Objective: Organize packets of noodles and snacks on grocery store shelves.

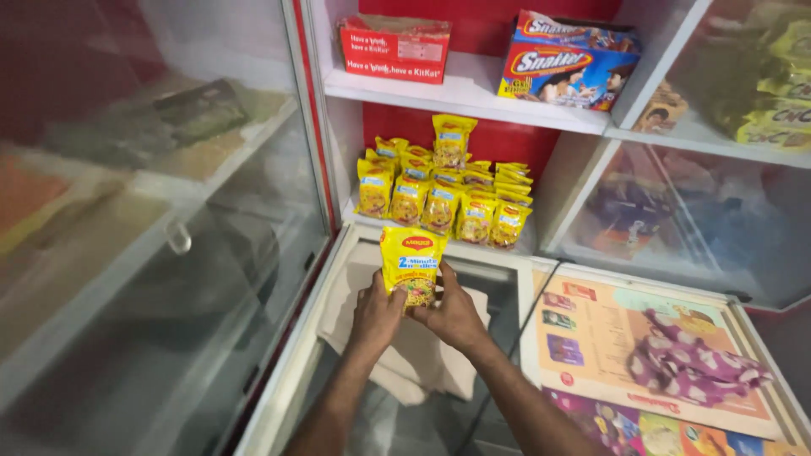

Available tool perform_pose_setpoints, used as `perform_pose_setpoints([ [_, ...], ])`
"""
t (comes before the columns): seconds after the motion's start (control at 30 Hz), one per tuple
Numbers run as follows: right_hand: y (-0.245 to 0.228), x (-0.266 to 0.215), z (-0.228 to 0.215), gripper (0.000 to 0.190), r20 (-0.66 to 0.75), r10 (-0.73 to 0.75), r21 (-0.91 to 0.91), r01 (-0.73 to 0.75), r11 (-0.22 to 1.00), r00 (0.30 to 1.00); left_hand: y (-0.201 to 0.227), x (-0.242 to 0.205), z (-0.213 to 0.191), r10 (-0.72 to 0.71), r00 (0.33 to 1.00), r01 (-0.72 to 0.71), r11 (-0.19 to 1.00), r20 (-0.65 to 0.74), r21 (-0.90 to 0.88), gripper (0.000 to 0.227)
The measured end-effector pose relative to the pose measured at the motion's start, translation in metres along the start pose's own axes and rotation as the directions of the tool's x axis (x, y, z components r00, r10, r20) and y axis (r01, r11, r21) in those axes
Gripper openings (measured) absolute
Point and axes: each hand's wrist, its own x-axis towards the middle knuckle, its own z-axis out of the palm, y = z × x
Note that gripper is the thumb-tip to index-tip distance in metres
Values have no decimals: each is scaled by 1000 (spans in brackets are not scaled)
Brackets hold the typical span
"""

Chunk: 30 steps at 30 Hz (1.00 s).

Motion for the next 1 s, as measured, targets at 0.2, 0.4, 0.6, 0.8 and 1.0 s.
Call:
perform_pose_setpoints([
  [0.2, -23, 40, 17, 107, -64, 42, -12, -43, 999, 997, -10, 56, -16, 78, 993, -73, 996, 92, -50, 49],
  [0.4, -8, 84, 32, 101, -112, 56, -82, -66, 994, 992, -31, 104, -2, 90, 992, -86, 995, 86, -47, 54],
  [0.6, -21, 119, 30, 96, -121, 95, -145, -113, 983, 988, -52, 154, 23, 50, 996, -46, 998, 75, -52, 58],
  [0.8, 2, 163, 28, 93, -217, -75, -229, 24, 973, 973, -39, 196, 29, 21, 996, -19, 999, 84, -29, 50],
  [1.0, 7, 209, 21, 98, -223, -30, -279, -34, 960, 974, -54, 252, 55, 134, 990, -133, 991, 46, -36, 44],
])
